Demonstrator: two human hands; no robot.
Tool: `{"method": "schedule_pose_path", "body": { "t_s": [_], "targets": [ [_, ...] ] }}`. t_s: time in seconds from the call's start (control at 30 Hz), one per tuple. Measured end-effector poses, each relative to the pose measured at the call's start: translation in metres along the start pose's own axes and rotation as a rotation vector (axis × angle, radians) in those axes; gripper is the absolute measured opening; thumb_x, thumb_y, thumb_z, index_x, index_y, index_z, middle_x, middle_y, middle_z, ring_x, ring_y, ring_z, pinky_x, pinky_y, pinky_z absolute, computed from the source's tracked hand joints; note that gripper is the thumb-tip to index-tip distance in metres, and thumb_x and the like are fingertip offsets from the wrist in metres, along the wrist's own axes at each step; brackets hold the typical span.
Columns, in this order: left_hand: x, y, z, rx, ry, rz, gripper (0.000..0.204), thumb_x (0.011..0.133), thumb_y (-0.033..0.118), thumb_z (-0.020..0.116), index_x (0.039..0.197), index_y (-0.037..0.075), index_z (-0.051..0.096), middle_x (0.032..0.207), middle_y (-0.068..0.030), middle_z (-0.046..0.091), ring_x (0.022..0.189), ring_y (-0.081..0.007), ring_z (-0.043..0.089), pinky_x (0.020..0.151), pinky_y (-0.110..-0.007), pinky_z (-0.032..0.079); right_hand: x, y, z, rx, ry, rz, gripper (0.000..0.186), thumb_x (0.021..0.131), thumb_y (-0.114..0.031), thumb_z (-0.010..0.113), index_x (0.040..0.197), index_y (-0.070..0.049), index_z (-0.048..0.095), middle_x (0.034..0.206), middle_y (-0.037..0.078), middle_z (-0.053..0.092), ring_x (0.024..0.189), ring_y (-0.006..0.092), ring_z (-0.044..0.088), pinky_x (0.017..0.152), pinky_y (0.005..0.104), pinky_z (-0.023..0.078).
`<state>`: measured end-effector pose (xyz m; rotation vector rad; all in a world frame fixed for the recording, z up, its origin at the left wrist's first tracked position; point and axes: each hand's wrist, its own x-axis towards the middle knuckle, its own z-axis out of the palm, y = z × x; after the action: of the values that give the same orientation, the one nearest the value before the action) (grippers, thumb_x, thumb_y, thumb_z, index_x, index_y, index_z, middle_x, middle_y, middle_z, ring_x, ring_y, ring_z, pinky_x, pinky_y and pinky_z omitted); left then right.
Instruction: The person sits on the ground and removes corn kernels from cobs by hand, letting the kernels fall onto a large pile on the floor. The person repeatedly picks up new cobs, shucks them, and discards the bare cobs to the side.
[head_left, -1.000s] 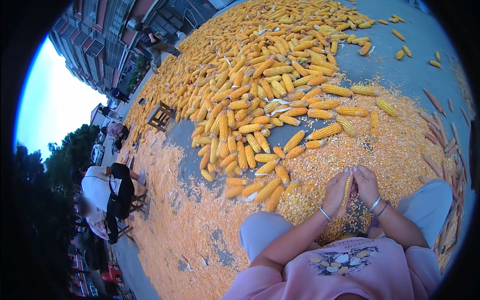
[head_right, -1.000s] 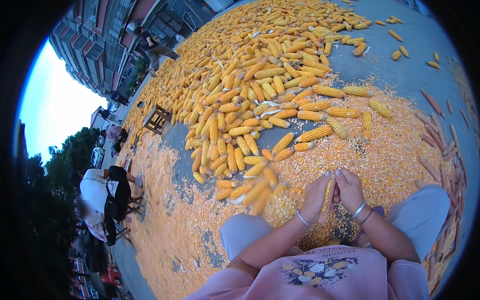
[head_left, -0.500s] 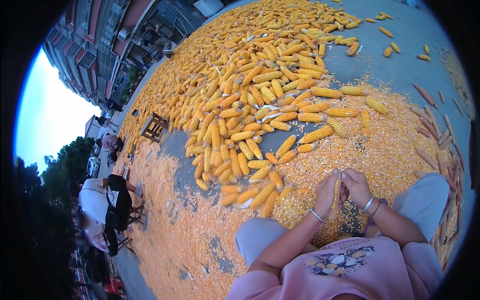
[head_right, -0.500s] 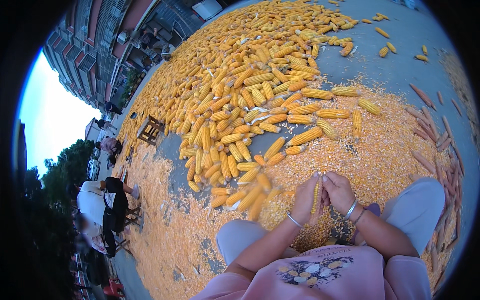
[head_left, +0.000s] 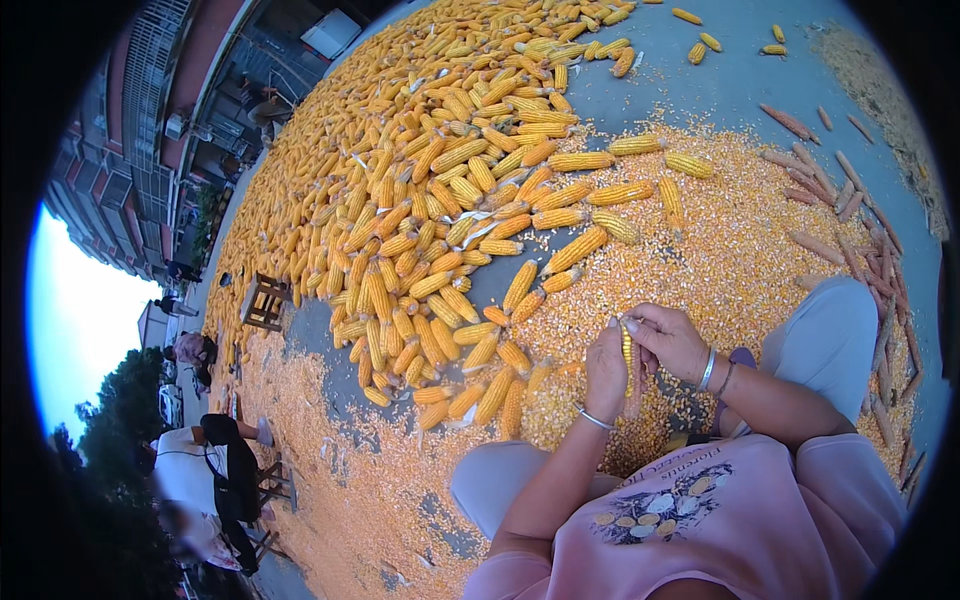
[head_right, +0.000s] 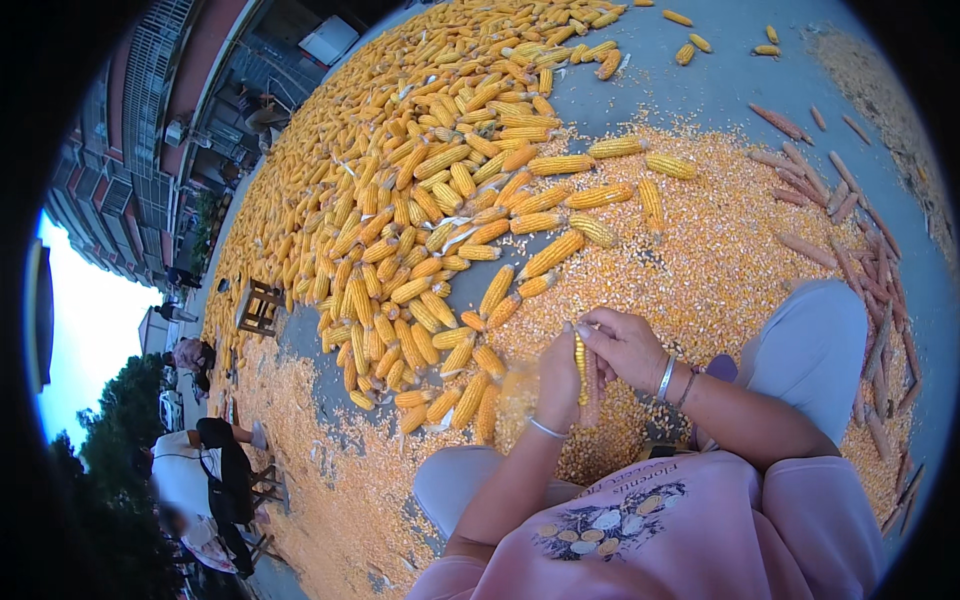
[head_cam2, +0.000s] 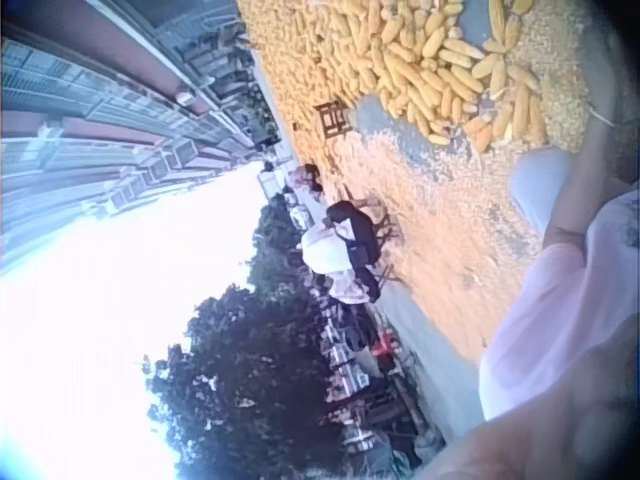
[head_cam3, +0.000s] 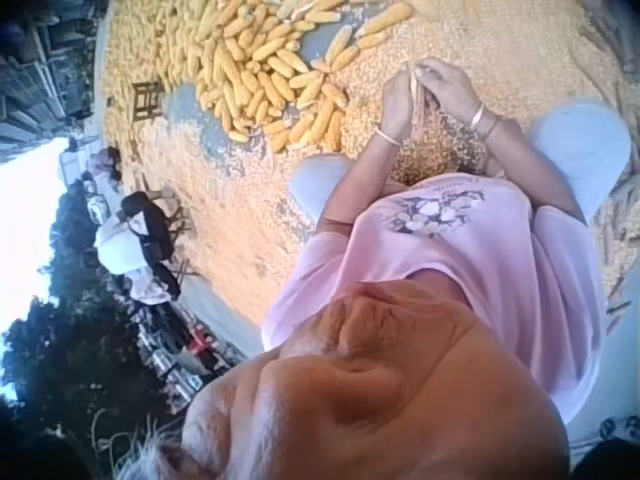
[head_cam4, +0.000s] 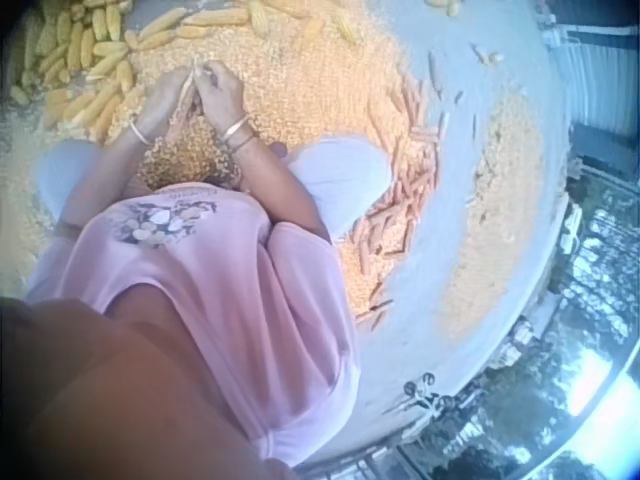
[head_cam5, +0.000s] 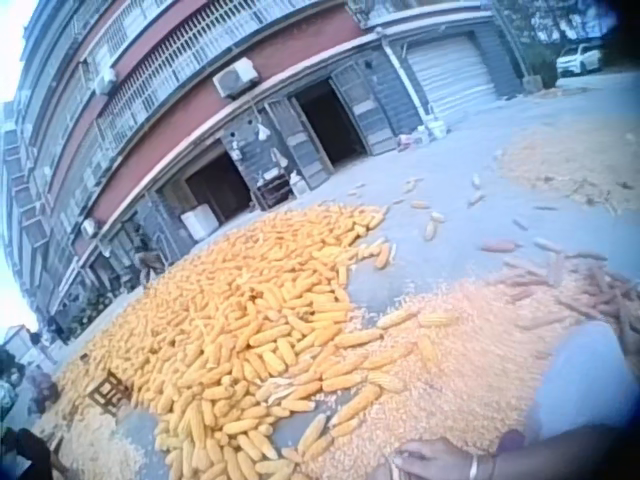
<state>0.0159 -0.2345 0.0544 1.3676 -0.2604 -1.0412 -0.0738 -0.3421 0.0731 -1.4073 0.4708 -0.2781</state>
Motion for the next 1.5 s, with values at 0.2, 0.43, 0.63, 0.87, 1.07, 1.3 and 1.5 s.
{"method": "schedule_pose_path", "body": {
  "t_s": [0.2,0.43,0.63,0.87,1.07,1.3,1.5],
  "targets": [
    [-0.008,0.008,0.004,0.008,-0.02,-0.097,0.057,0.103,0.047,0.03,0.086,0.001,0.058,0.065,-0.0136,0.06,0.05,-0.0203,0.057,0.04,-0.031,0.045,-0.003,-0.001,-0.001,-0.004,0.025,0.008,0.024,0.097,-0.022,0.062,0.095,0.001,0.059,0.061,0.003,0.059,0.047,0.0076,0.053,0.042,0.0242,0.042],
    [-0.01,0.001,0.003,-0.011,-0.069,-0.114,0.051,0.101,0.047,0.036,0.092,0.003,0.059,0.066,-0.011,0.061,0.05,-0.018,0.057,0.038,-0.03,0.046,-0.007,0.001,-0.003,-0.014,0.035,0.013,0.025,0.096,-0.023,0.064,0.087,0.0,0.058,0.061,0.004,0.059,0.047,0.0081,0.054,0.041,0.0246,0.042],
    [-0.011,0.003,0.001,-0.047,-0.071,-0.108,0.05,0.099,0.048,0.038,0.091,0.004,0.059,0.067,-0.0103,0.061,0.049,-0.0178,0.057,0.038,-0.03,0.047,-0.006,0.003,0.0,0.029,0.023,0.011,0.026,0.096,-0.024,0.063,0.088,0.0,0.06,0.061,0.004,0.059,0.046,0.0078,0.054,0.04,0.0243,0.043],
    [-0.016,0.021,0.01,-0.148,-0.08,-0.208,0.046,0.1,0.039,0.034,0.09,0.002,0.059,0.074,-0.0127,0.062,0.058,-0.0195,0.059,0.049,-0.03,0.051,0.0,0.003,-0.011,0.111,0.001,0.023,0.03,0.098,-0.028,0.06,0.085,-0.001,0.061,0.061,0.003,0.059,0.043,0.0079,0.052,0.039,0.0226,0.041],
    [-0.01,0.008,-0.004,-0.219,-0.155,-0.163,0.042,0.102,0.033,0.034,0.098,0.001,0.06,0.082,-0.0129,0.064,0.067,-0.0186,0.06,0.06,-0.03,0.052,0.003,0.01,-0.01,0.045,0.009,0.011,0.035,0.101,-0.033,0.055,0.084,-0.003,0.06,0.061,0.003,0.058,0.045,0.0081,0.053,0.041,0.023,0.041],
    [-0.013,0.018,0.007,-0.139,-0.093,-0.094,0.059,0.102,0.056,0.03,0.099,0.004,0.057,0.08,-0.0103,0.062,0.069,-0.0189,0.062,0.055,-0.03,0.053,0.008,0.012,-0.01,0.074,0.031,0.024,0.037,0.103,-0.032,0.051,0.079,-0.004,0.058,0.059,0.002,0.057,0.044,0.0079,0.052,0.041,0.0229,0.041],
    [-0.007,0.0,0.01,0.059,-0.007,0.073,0.05,0.1,0.054,0.045,0.094,0.005,0.056,0.071,-0.0081,0.058,0.053,-0.0155,0.058,0.041,-0.025,0.045,0.008,0.017,-0.002,0.004,0.072,-0.027,0.031,0.103,-0.028,0.049,0.087,-0.004,0.059,0.061,0.0,0.055,0.047,0.0069,0.051,0.042,0.0224,0.041]
  ]
}}
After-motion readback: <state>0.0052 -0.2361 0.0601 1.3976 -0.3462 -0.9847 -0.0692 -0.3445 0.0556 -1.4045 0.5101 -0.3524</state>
